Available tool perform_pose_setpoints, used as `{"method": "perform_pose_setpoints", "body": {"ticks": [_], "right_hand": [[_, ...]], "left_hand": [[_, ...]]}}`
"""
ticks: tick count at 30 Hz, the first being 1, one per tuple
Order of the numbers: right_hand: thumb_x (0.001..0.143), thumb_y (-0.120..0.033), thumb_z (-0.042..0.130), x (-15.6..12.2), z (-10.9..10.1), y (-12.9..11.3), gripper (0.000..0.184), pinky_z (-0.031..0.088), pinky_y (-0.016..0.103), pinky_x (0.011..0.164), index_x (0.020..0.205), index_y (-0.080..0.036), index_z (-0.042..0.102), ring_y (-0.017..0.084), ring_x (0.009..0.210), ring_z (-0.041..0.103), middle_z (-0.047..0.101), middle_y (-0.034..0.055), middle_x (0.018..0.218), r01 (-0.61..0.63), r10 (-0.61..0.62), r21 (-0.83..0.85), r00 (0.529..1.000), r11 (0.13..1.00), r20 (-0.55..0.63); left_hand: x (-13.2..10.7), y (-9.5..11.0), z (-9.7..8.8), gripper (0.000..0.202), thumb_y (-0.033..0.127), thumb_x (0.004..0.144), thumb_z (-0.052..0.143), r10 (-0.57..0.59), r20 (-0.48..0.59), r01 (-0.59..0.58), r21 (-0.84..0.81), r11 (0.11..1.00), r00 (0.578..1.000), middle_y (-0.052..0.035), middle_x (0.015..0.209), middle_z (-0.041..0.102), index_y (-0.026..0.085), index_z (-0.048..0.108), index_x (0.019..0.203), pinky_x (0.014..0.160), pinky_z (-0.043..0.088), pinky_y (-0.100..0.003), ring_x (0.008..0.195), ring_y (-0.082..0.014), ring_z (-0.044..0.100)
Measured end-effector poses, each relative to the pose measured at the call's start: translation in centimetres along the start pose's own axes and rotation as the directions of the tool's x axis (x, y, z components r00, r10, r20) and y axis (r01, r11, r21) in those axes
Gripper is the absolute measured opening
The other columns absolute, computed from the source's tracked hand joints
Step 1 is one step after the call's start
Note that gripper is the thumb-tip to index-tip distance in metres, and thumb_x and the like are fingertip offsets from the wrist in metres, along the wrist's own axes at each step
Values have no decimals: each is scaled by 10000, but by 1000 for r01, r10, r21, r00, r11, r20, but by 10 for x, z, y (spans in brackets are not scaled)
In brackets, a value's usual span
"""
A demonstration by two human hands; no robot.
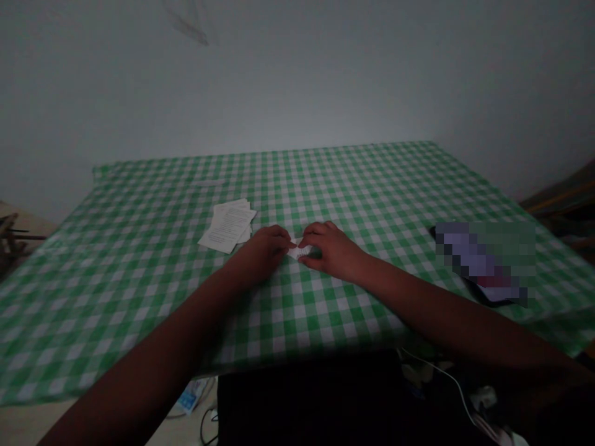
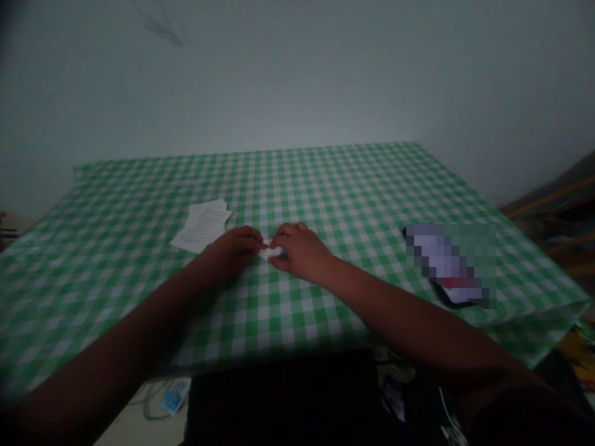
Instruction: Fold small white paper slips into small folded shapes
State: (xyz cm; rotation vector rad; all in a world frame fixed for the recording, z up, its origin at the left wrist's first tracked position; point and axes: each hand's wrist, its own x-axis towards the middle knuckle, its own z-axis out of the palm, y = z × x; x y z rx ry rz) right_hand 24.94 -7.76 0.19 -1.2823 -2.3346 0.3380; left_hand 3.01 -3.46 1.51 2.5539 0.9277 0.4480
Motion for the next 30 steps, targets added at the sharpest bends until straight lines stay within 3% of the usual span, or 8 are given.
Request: {"method": "perform_pose_setpoints", "body": {"ticks": [6, 13, 18, 22, 26, 30], "right_hand": [[847, -336, 728, 2, 0, 3, 233, 411, 406, 965, 1050, -227, 698, 225, 1050, 563, 646, 60, 1120, 30, -30, 35, 999, 999, -14], [864, -283, 701, 3, -3, 12, 206, 383, 414, 1014, 1064, -235, 695, 215, 1121, 559, 653, 59, 1127, 81, -80, 132, 997, 988, -8], [879, -189, 628, 3, -4, 12, 190, 399, 410, 1003, 1053, -235, 688, 205, 1065, 566, 645, 53, 1117, 54, -54, 139, 999, 989, -6], [859, -168, 613, 4, -5, 7, 198, 403, 417, 983, 1039, -213, 683, 221, 1054, 553, 635, 72, 1120, 36, -37, 104, 999, 994, 7], [842, -160, 603, 4, -5, 2, 204, 402, 409, 960, 1030, -193, 674, 223, 1016, 552, 632, 82, 1106, 28, -29, 59, 999, 998, 16], [852, -190, 600, 4, -5, -2, 187, 396, 409, 945, 1027, -194, 665, 232, 1003, 545, 632, 83, 1088, 25, -25, 19, 999, 1000, 23]], "left_hand": [[1, -5, -3, 435, -2, 844, 442, 14, 24, -13, -36, 999, 1000, -57, 1147, 648, 234, 735, 1063, 1023, 478, -405, 1080, -186, 614], [-2, -7, -4, 387, 36, 814, 501, 14, 40, -13, -19, 1000, 999, -45, 1157, 649, 229, 725, 1063, 1028, 475, -392, 1102, -190, 604], [-3, 6, 1, 234, 171, 814, 626, 1, -36, 1, 57, 998, 999, -58, 1111, 649, 199, 714, 1029, 1007, 479, -392, 1062, -209, 598], [-1, 24, 5, 199, 256, 787, 677, -70, -63, 81, 190, 978, 996, -66, 1062, 632, 185, 682, 973, 947, 492, -420, 985, -235, 580], [2, 35, 8, 221, 272, 767, 675, -123, -67, 136, 259, 956, 990, -82, 1041, 609, 170, 643, 961, 946, 477, -440, 976, -251, 562], [6, 33, 11, 202, 244, 756, 654, -156, -68, 168, 237, 957, 985, -79, 1031, 594, 178, 613, 942, 920, 479, -440, 974, -252, 551]]}}
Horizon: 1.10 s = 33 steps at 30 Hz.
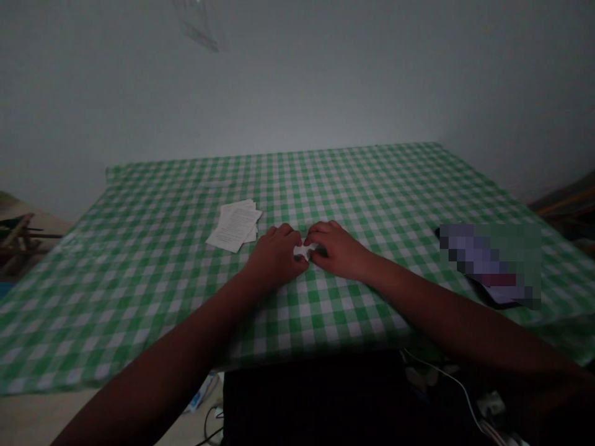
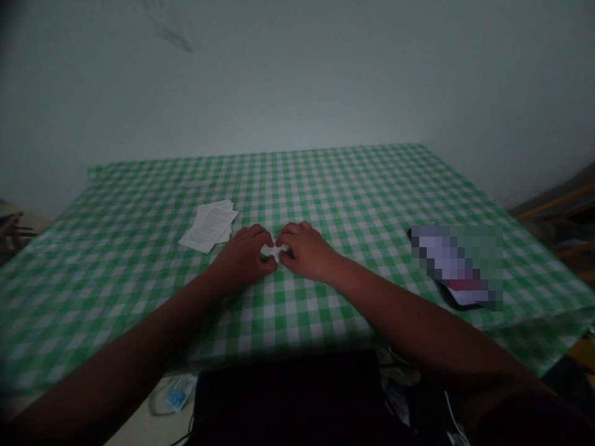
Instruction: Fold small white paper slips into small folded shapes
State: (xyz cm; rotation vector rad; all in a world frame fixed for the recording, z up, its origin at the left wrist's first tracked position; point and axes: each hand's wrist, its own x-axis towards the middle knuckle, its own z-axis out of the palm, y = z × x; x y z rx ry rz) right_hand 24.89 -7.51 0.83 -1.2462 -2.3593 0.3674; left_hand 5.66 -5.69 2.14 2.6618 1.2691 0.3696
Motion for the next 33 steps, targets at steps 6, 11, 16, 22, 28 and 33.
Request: {"method": "perform_pose_setpoints", "body": {"ticks": [6, 11, 16, 22, 28, 33], "right_hand": [[875, -223, 603, 0, 2, 2, 179, 390, 404, 926, 1042, -200, 663, 234, 1010, 536, 630, 81, 1088, -11, 11, -14, 1000, 1000, -11], [887, -237, 610, 0, 3, 4, 186, 386, 409, 938, 1057, -198, 676, 233, 1026, 536, 628, 84, 1092, 17, -17, -9, 1000, 1000, -3], [902, -222, 596, -2, 2, 1, 240, 402, 408, 927, 1124, -230, 686, 235, 1034, 520, 616, 78, 1115, 7, -8, -16, 1000, 1000, -4], [909, -238, 587, -4, -1, -1, 255, 415, 423, 925, 1143, -239, 691, 245, 1038, 515, 611, 85, 1133, 16, -15, -42, 1000, 999, 17], [892, -388, 649, -4, 1, -2, 293, 431, 435, 910, 1152, -259, 684, 263, 1055, 515, 616, 79, 1150, -15, 15, -36, 1000, 999, 10], [869, -400, 672, -4, 0, -2, 347, 442, 435, 898, 1184, -255, 656, 274, 1066, 514, 607, 77, 1174, -39, 40, -74, 999, 996, 11]], "left_hand": [[3, -9, 3, 178, 189, 771, 616, 12, 7, -11, -46, 999, 1000, -69, 1036, 587, 192, 612, 950, 920, 472, -446, 980, -247, 548], [3, -16, 1, 234, 89, 779, 557, 44, 28, -42, -73, 996, 999, -55, 1056, 599, 203, 636, 968, 941, 468, -414, 995, -223, 565], [5, -21, -1, 298, 17, 766, 497, 69, 45, -65, -84, 994, 997, -53, 1030, 616, 200, 654, 940, 945, 467, -407, 983, -213, 572], [7, -34, 2, 392, -44, 730, 455, 148, 35, -141, -162, 977, 988, -39, 1037, 631, 208, 669, 942, 981, 457, -406, 1021, -199, 579], [5, -42, -2, 420, -26, 741, 476, 250, 1, -243, -220, 945, 968, -43, 1094, 646, 220, 684, 1010, 1015, 456, -413, 1071, -203, 584], [3, -43, -6, 339, 44, 762, 536, 299, -29, -297, -235, 925, 954, -64, 1182, 643, 211, 684, 1017, 1023, 464, -421, 1146, -222, 568]]}}
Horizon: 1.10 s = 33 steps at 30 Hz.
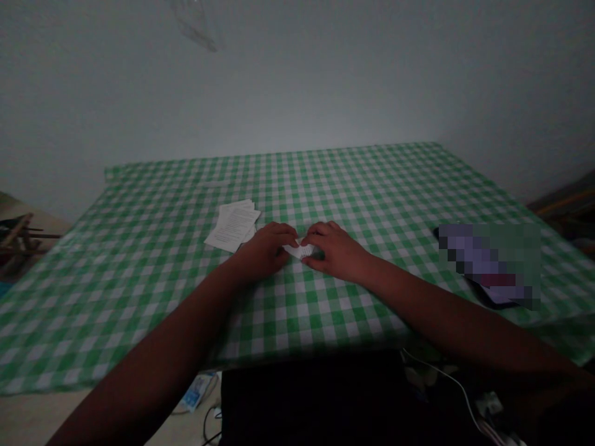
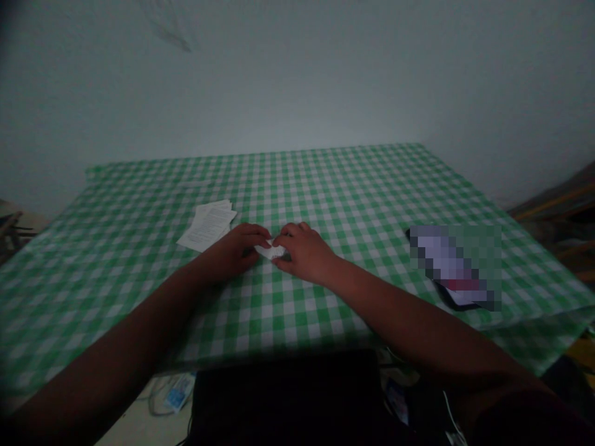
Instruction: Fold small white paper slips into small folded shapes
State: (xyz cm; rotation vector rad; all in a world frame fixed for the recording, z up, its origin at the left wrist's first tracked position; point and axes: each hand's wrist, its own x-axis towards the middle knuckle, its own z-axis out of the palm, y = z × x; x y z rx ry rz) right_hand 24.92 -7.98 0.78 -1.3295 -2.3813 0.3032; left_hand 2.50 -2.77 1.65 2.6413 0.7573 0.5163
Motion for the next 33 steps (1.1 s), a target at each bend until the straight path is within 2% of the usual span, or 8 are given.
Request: {"method": "perform_pose_setpoints", "body": {"ticks": [6, 8, 11, 14, 17, 22, 27, 33], "right_hand": [[871, -320, 642, 0, -9, 6, 262, 433, 441, 878, 1093, -182, 655, 287, 1007, 518, 617, 121, 1100, -66, 59, -154, 997, 986, -47], [885, -333, 625, 1, -10, 8, 211, 425, 429, 866, 1027, -181, 661, 275, 957, 526, 634, 111, 1024, -75, 68, -187, 997, 979, -44], [897, -370, 617, 4, -8, 12, 191, 417, 407, 831, 932, -189, 664, 259, 893, 530, 646, 94, 932, -89, 82, -223, 996, 971, -41], [895, -417, 624, 6, -7, 13, 219, 411, 389, 779, 889, -201, 660, 257, 872, 537, 655, 86, 904, -133, 127, -227, 991, 965, -41], [899, -418, 620, 7, -7, 13, 219, 402, 372, 745, 876, -203, 652, 251, 871, 549, 661, 79, 897, -167, 163, -224, 986, 960, -34], [877, -406, 649, 6, -13, 14, 196, 385, 343, 726, 838, -215, 644, 222, 867, 573, 665, 40, 867, -80, 86, -143, 996, 987, 37], [836, -374, 683, 1, -18, 11, 155, 354, 330, 682, 805, -229, 635, 196, 825, 588, 669, 10, 837, 32, -17, -95, 988, 995, 153], [852, -352, 654, 3, -14, 12, 170, 334, 311, 638, 753, -218, 622, 162, 738, 569, 658, 0, 779, -24, 32, -63, 992, 998, 122]], "left_hand": [[-1, 6, -9, 193, 176, 821, 592, 21, 73, -25, 50, 998, 997, -67, 1141, 664, 204, 710, 970, 1009, 455, -452, 1096, -246, 585], [-1, 10, -11, 144, 208, 834, 607, 4, 71, -9, 67, 998, 997, -52, 1227, 646, 222, 722, 921, 1052, 416, -485, 1180, -269, 545], [-2, 15, -11, 133, 217, 858, 604, 68, 97, -68, -1, 998, 993, -42, 1320, 616, 230, 724, 913, 1103, 380, -484, 1247, -257, 526], [-3, 16, -8, 161, 220, 877, 594, 125, 118, -113, -105, 988, 985, -64, 1267, 651, 227, 723, 973, 1082, 426, -444, 1204, -224, 578], [-2, 16, -7, 180, 227, 893, 584, 132, 134, -114, -132, 985, 982, -80, 1228, 667, 218, 729, 998, 1058, 461, -408, 1178, -214, 599], [1, 15, -4, 268, 228, 919, 562, 129, 133, -121, -60, 991, 983, -89, 1223, 665, 200, 689, 1153, 1036, 480, -381, 1140, -199, 614], [-1, 16, -2, 242, 236, 929, 561, 113, 158, -108, -36, 993, 981, -68, 1242, 673, 225, 707, 1121, 1067, 461, -375, 1194, -194, 599], [-2, 19, -3, 265, 242, 929, 558, 113, 177, -115, 1, 993, 978, -67, 1279, 658, 227, 695, 1156, 1074, 460, -362, 1211, -185, 592]]}}
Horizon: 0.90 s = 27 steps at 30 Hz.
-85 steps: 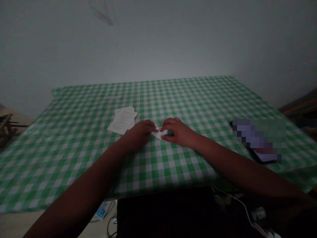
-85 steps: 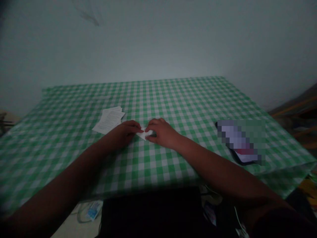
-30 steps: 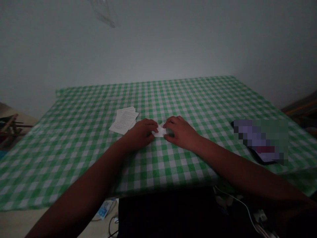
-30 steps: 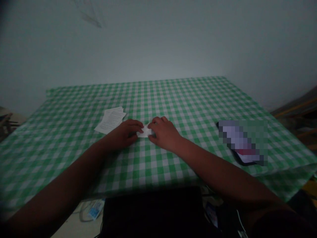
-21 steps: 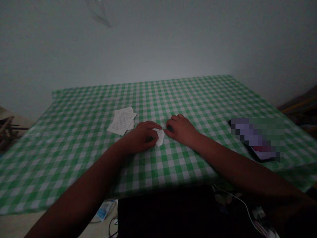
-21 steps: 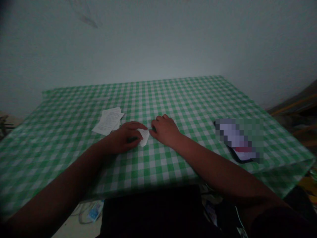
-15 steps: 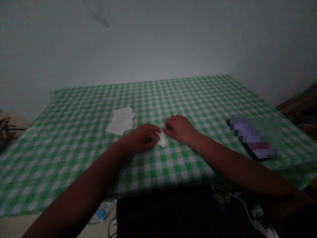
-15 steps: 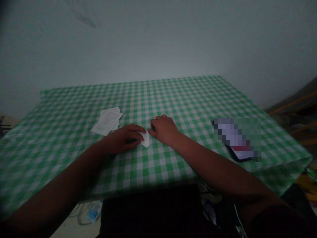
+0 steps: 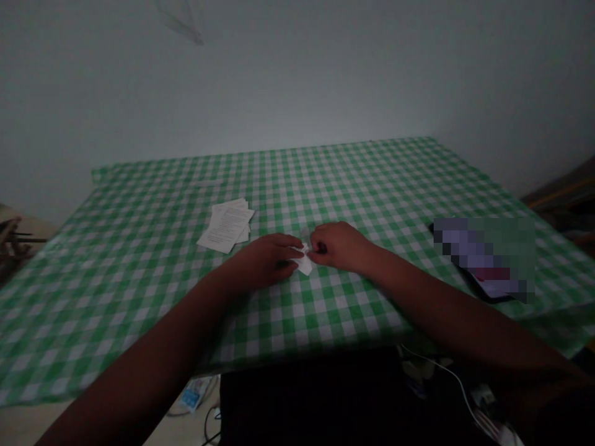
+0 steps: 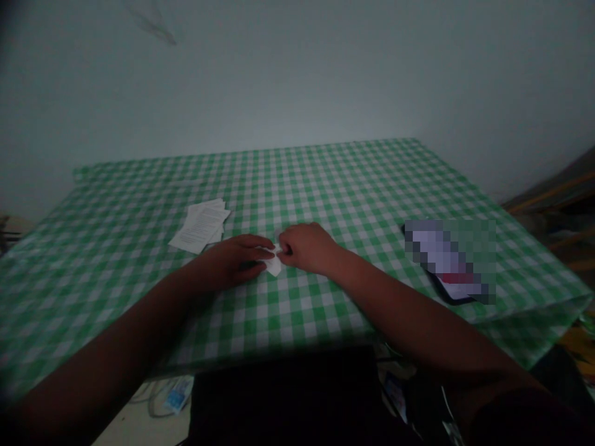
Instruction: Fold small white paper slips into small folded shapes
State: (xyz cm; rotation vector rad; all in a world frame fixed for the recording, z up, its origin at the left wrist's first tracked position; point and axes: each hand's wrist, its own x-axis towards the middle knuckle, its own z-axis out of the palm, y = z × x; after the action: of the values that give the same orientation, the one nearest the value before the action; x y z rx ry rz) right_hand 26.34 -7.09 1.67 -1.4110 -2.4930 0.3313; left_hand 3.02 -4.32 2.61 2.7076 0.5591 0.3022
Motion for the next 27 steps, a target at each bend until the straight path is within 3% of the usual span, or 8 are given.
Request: {"method": "perform_pose_setpoints", "body": {"ticks": [8, 12, 16, 20, 27], "right_hand": [[871, -347, 623, 14, 5, 1, 210, 274, 290, 583, 729, -193, 609, 134, 668, 508, 640, 9, 757, -175, 174, -23, 983, 984, -56], [890, -346, 596, 18, 7, 1, 233, 272, 288, 583, 720, -187, 596, 134, 671, 498, 629, 13, 753, -198, 195, -29, 977, 980, -85], [902, -344, 586, 15, 7, 7, 241, 285, 280, 600, 727, -179, 591, 129, 677, 498, 621, 15, 753, -146, 145, -5, 985, 989, -89], [863, -338, 649, 5, 2, 10, 202, 294, 262, 600, 744, -182, 603, 113, 660, 503, 615, -9, 732, -33, 35, 89, 999, 995, -15], [815, -315, 663, -6, -10, -8, 192, 302, 273, 632, 683, -198, 589, 116, 671, 521, 620, -26, 714, 47, -54, 56, 990, 997, 131]], "left_hand": [[0, 1, -1, 253, 253, 931, 551, 45, -22, -44, 28, 999, 999, -81, 1256, 673, 190, 703, 1123, 1050, 486, -364, 1184, -198, 611], [0, 2, 0, 242, 249, 919, 566, 42, -27, -41, 44, 998, 999, -64, 1246, 680, 196, 703, 1112, 1051, 489, -366, 1182, -198, 612], [0, 2, 1, 250, 250, 925, 561, 20, -35, -18, 49, 999, 999, -66, 1221, 692, 196, 698, 1128, 1043, 491, -365, 1158, -193, 626], [1, 1, 3, 252, 244, 923, 569, 14, -50, -12, 44, 999, 999, -68, 1226, 689, 198, 699, 1134, 1031, 493, -354, 1138, -190, 636], [4, 0, 5, 217, 236, 941, 573, -8, -44, 10, 35, 999, 999, -52, 1198, 696, 210, 708, 1109, 1003, 492, -338, 1107, -185, 636]]}}
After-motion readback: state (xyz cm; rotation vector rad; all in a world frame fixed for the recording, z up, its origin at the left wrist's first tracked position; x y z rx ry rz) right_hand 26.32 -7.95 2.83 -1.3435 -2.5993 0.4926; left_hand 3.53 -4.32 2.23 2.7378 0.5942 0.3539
